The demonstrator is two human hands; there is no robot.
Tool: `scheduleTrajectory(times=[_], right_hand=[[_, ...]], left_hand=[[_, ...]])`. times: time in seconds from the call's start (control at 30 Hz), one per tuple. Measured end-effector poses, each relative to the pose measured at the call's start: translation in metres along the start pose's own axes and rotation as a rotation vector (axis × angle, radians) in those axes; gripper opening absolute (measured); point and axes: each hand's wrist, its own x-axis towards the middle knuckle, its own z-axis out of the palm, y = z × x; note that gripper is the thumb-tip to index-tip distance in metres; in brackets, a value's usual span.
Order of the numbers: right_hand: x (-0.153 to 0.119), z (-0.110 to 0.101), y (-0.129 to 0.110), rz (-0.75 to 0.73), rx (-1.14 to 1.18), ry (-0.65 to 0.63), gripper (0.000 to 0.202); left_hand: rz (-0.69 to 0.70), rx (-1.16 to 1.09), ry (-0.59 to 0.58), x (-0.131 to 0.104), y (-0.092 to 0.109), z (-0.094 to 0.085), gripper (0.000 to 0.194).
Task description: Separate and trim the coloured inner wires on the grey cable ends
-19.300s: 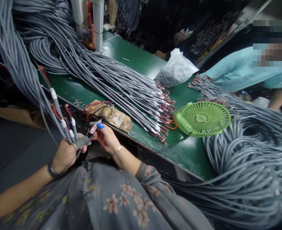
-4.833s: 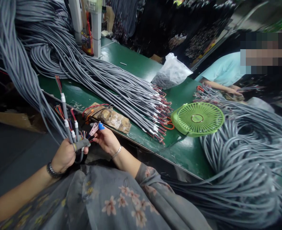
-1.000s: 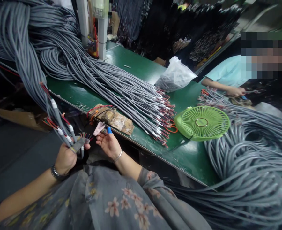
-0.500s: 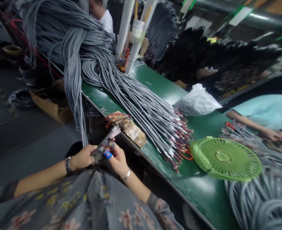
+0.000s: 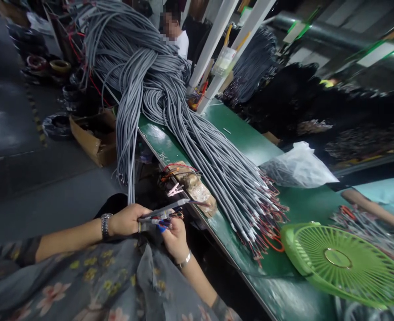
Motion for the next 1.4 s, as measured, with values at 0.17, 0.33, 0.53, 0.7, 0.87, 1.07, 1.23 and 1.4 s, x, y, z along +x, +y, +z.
scheduleTrajectory(times=[0.17,0.33,0.53,0.7,0.87,1.07,1.23,1.4], right_hand=[[-0.003,-0.007,0.003,0.036,0.094,-0.055,0.058],[0.003,-0.003,0.013,0.143,0.259,-0.213,0.067],[0.023,0.019,0.035,0.136,0.256,-0.265,0.071],[0.026,0.025,0.052,0.22,0.334,-0.22,0.078],[0.026,0.026,0.059,0.289,0.383,-0.211,0.077],[0.025,0.027,0.059,0.303,0.356,-0.222,0.066],[0.025,0.029,0.057,0.314,0.369,-0.302,0.065],[0.028,0.032,0.049,0.371,0.41,-0.333,0.064]], left_hand=[[-0.017,-0.284,0.415,-0.003,0.013,-0.014,0.056],[-0.063,-0.425,0.536,-0.003,0.027,-0.025,0.044],[-0.084,-0.361,0.358,0.006,0.029,-0.023,0.05],[-0.123,-0.317,0.265,0.014,0.027,-0.027,0.054],[-0.098,-0.199,0.244,0.018,0.028,-0.026,0.05],[-0.176,-0.137,0.237,0.015,0.022,-0.026,0.056],[-0.266,-0.08,0.194,0.013,0.021,-0.029,0.06],[-0.333,-0.136,0.238,0.012,0.023,-0.024,0.061]])
